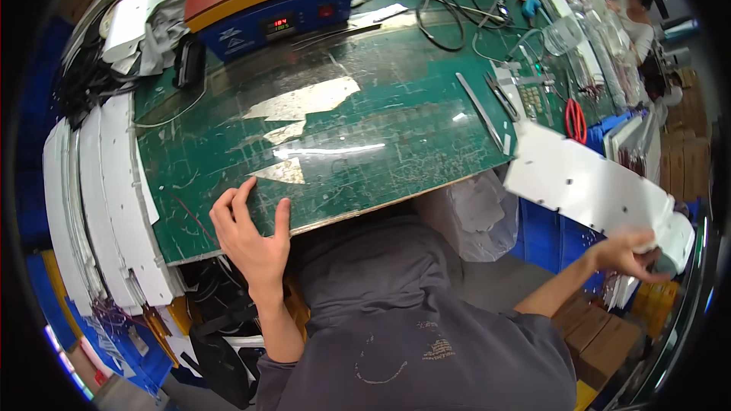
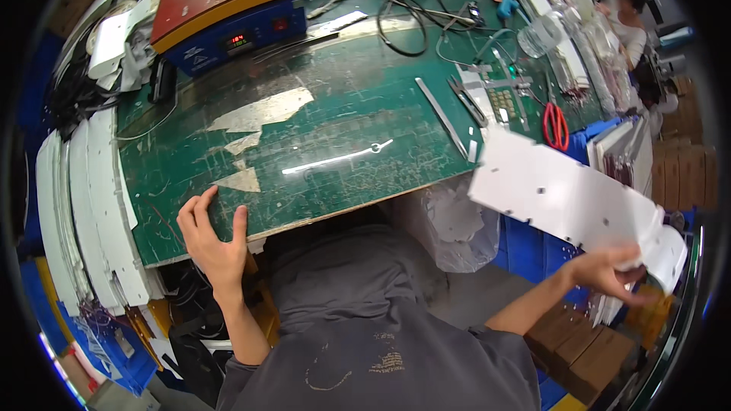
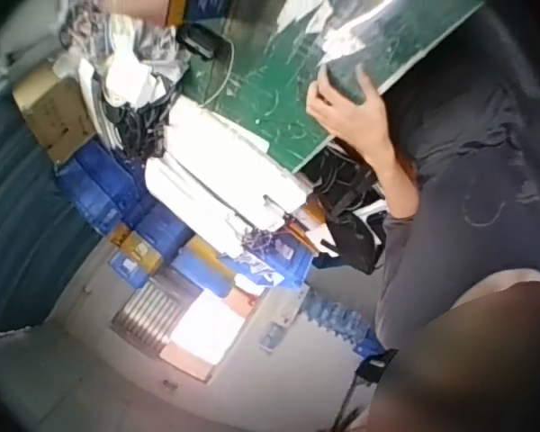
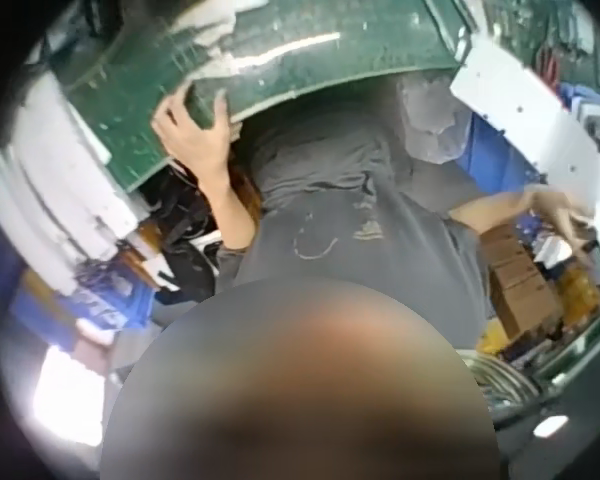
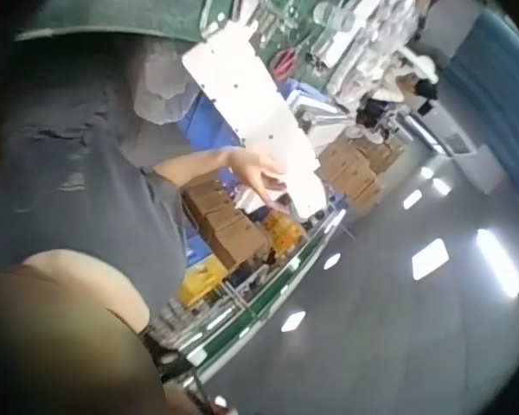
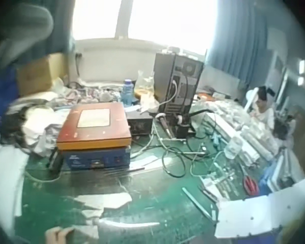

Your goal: Assembling and inspecting white metal lighting fixture housings and reflector strips at a workbench.

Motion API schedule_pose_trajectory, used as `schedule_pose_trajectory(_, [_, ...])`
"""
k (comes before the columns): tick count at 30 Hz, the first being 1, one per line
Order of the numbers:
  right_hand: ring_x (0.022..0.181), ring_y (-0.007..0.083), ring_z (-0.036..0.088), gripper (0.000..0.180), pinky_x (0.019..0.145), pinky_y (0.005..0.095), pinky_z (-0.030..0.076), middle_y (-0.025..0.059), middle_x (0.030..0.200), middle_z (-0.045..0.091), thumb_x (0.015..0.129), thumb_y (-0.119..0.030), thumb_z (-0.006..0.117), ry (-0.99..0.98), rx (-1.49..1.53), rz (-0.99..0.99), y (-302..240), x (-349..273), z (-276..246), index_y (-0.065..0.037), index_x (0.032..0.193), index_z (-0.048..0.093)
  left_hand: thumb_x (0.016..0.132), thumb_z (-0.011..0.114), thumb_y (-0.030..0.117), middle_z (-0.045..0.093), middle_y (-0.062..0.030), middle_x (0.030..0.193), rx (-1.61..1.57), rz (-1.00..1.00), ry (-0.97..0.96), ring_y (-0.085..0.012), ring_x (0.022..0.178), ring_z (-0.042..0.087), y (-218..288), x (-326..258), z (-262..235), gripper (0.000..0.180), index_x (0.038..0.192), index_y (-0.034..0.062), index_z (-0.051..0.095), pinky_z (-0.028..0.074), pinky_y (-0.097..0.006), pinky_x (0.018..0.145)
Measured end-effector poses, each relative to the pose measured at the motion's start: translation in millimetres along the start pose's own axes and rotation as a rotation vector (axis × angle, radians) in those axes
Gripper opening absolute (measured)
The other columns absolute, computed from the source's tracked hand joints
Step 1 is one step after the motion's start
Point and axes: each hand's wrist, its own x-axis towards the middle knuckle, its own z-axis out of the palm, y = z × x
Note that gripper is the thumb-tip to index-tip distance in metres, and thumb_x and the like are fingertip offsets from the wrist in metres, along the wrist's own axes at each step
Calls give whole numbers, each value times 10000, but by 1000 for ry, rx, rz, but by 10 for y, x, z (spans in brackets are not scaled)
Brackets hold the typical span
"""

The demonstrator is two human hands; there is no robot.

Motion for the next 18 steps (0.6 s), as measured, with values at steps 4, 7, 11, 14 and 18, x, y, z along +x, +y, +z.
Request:
schedule_pose_trajectory(4, [1191, 378, 646, 569, 1061, 487, 571, 275, 1362, 541, 991, -12, 651, -378, -162, -367, 714, -993, -189, 8, 1506, 411, 893, 842, 321, 569, -98, 1249, -16, 2, -16, -308, 1116, 571, -17, -19, 22, 521, 1348, 119, 689, 475, -419, 979])
schedule_pose_trajectory(7, [1324, 433, 510, 701, 1182, 551, 403, 226, 1427, 508, 774, 103, 590, -666, -68, -328, 828, -1832, -317, -1, 1456, 469, 913, 823, 330, 566, -102, 1277, -2, 0, -15, -309, 1135, 569, -42, -45, 47, 514, 1360, 119, 682, 474, -421, 984])
schedule_pose_trajectory(11, [1356, 440, 559, 685, 1158, 489, 459, 217, 1510, 511, 808, 76, 590, -1106, -216, 124, 1475, -3036, -851, -40, 1479, 519, 935, 801, 339, 561, -102, 1296, 50, 8, -16, -311, 1153, 568, -62, -62, 12, 511, 1377, 118, 670, 472, -421, 990])
schedule_pose_trajectory(14, [1269, 478, 593, 533, 1123, 472, 459, 248, 1421, 659, 987, -237, 535, -1689, -410, 170, 2209, -3834, -1587, 32, 1444, 587, 944, 793, 342, 559, -102, 1303, 33, 9, -31, -312, 1158, 568, -33, -25, 23, 510, 1384, 117, 666, 472, -424, 994])
schedule_pose_trajectory(18, [1259, 476, 558, 494, 1064, 493, 490, 279, 1395, 648, 979, -297, 524, -1935, -634, 71, 2477, -4068, -1693, 20, 1323, 682, 958, 779, 338, 555, -107, 1324, 41, 18, -66, -314, 1167, 568, -19, -5, 2, 501, 1392, 115, 661, 472, -428, 999])
